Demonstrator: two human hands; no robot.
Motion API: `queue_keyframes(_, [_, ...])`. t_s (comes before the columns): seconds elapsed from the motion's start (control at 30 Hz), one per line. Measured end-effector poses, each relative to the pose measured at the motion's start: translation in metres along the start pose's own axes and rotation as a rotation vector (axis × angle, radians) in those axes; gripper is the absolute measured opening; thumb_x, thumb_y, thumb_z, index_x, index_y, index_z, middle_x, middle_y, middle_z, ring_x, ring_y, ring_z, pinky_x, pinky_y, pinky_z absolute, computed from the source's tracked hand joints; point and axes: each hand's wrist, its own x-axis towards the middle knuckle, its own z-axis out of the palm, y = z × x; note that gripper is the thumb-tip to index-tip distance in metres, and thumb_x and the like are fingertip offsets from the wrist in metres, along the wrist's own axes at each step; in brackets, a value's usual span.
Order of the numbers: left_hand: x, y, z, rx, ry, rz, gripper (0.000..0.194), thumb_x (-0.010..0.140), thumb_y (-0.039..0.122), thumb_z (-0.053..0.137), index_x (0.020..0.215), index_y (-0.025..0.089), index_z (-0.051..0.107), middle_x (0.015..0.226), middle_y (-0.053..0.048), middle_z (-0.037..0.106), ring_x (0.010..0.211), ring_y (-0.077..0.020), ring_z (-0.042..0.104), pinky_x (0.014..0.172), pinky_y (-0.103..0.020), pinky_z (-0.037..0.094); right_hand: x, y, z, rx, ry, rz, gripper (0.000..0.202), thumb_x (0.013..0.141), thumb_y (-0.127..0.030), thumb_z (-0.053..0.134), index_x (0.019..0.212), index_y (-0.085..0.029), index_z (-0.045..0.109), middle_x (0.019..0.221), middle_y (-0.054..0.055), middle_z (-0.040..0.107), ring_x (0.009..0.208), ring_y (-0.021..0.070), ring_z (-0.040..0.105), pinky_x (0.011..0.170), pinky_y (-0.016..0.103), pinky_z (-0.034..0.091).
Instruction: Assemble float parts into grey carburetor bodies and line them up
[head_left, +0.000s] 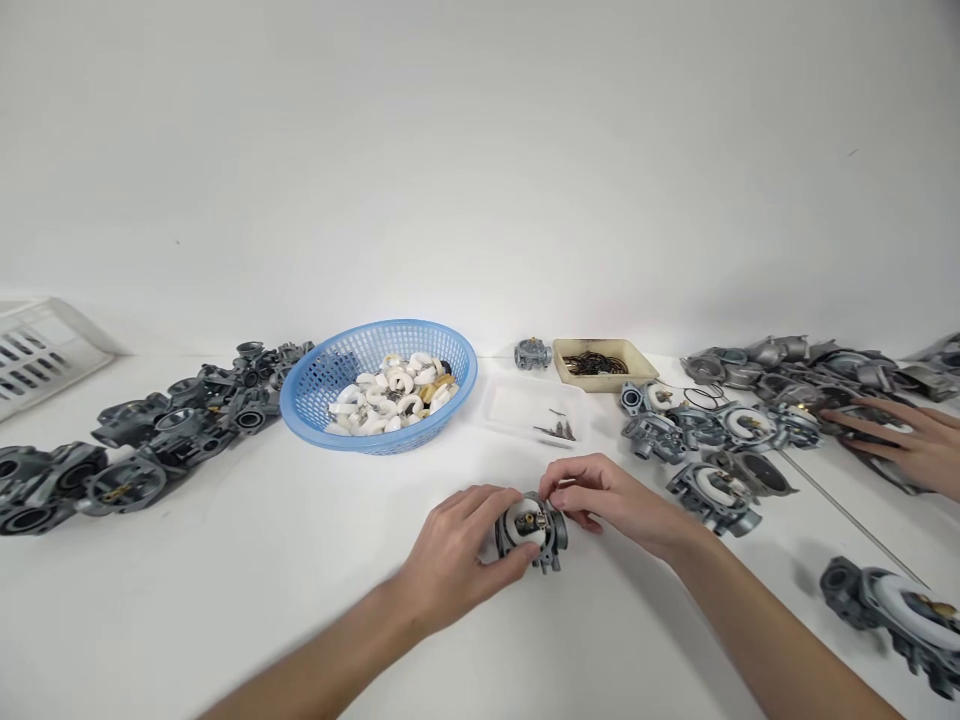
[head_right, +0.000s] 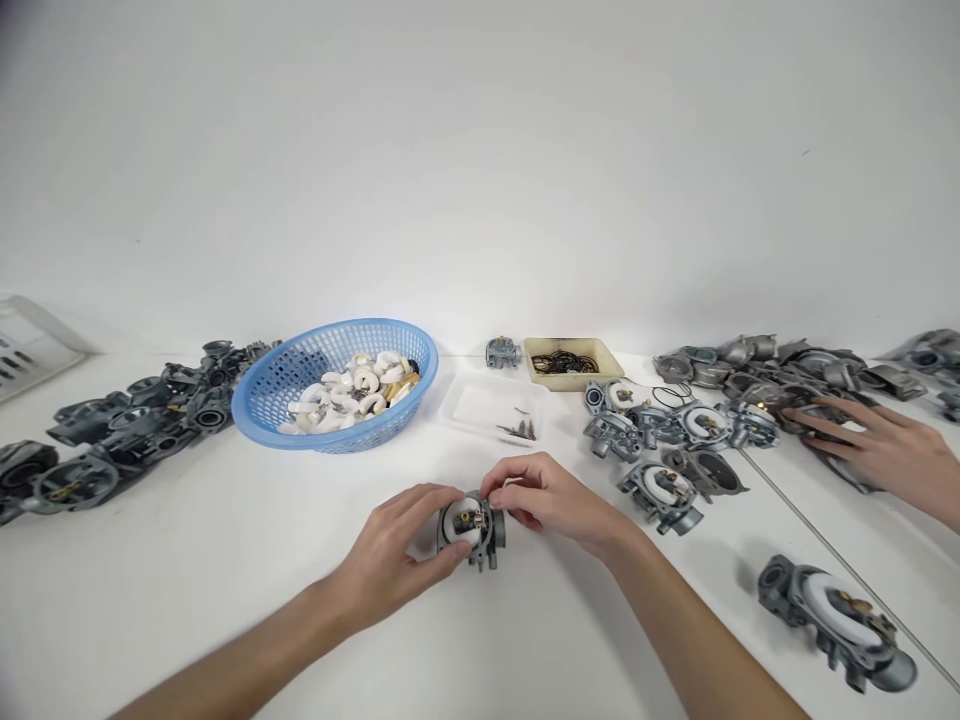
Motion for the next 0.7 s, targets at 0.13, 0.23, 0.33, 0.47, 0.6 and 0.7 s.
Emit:
queue_keyframes(0.13, [0.0,0.001,-0.001,-0.007,0.003,-0.01,0.028,0.095,0.036,0.064,0.121,0.025,0.058,0.107,-0.005,0.075,0.094,-0.0223,0.073,0.082,-0.035,0.059,-0.002,-0.006,0.001,0.044,-0.029,-0.007,0.017,0.087,-0.029,0.07,0.101,-0.02,0.069,0.083,-0.001,0.055,0.06,0.0088,0.043,0.051,0.024,0.031])
queue_keyframes(0.23, [0.0,0.002,-0.002,-0.011,-0.001,-0.024,0.028,0.094,0.035,0.065,0.12,0.025,0.059,0.106,-0.004,0.075,0.093,-0.0225,0.073,0.082,-0.035,0.059,-0.004,-0.011,0.0,0.018,-0.086,-0.023,0.016,0.083,-0.028,0.072,0.094,-0.019,0.064,0.085,-0.001,0.053,0.071,0.0118,0.047,0.052,0.022,0.032])
queue_keyframes(0.33, [0.0,0.002,-0.001,-0.016,-0.007,-0.03,0.029,0.093,0.035,0.066,0.119,0.025,0.059,0.106,-0.004,0.075,0.092,-0.0227,0.073,0.081,-0.035,0.059,-0.006,-0.013,-0.001,-0.041,-0.114,-0.031,0.02,0.082,-0.03,0.074,0.095,-0.02,0.062,0.084,-0.002,0.05,0.073,0.0121,0.046,0.058,0.023,0.035])
queue_keyframes(0.47, [-0.001,0.002,-0.001,-0.012,-0.011,-0.035,0.028,0.094,0.035,0.065,0.12,0.024,0.058,0.107,-0.004,0.075,0.093,-0.0229,0.072,0.081,-0.036,0.058,-0.007,-0.012,0.0,-0.133,-0.117,-0.058,0.032,0.078,-0.032,0.081,0.1,-0.022,0.06,0.085,-0.003,0.048,0.072,0.0117,0.042,0.064,0.026,0.037])
queue_keyframes(0.6, [-0.001,0.001,-0.001,-0.018,-0.018,-0.038,0.028,0.093,0.034,0.066,0.118,0.024,0.058,0.105,-0.003,0.074,0.093,-0.0227,0.071,0.079,-0.035,0.058,-0.007,-0.011,0.006,-0.203,-0.083,-0.058,0.032,0.077,-0.032,0.082,0.098,-0.023,0.06,0.082,-0.005,0.048,0.07,0.0116,0.038,0.063,0.027,0.034])
queue_keyframes(0.7, [-0.002,0.001,-0.001,-0.022,-0.022,-0.038,0.028,0.093,0.034,0.066,0.119,0.024,0.058,0.106,-0.003,0.074,0.093,-0.0225,0.071,0.08,-0.035,0.058,-0.007,-0.011,0.009,-0.206,-0.053,-0.062,0.032,0.076,-0.031,0.082,0.096,-0.023,0.059,0.079,-0.005,0.047,0.07,0.012,0.038,0.063,0.027,0.033])
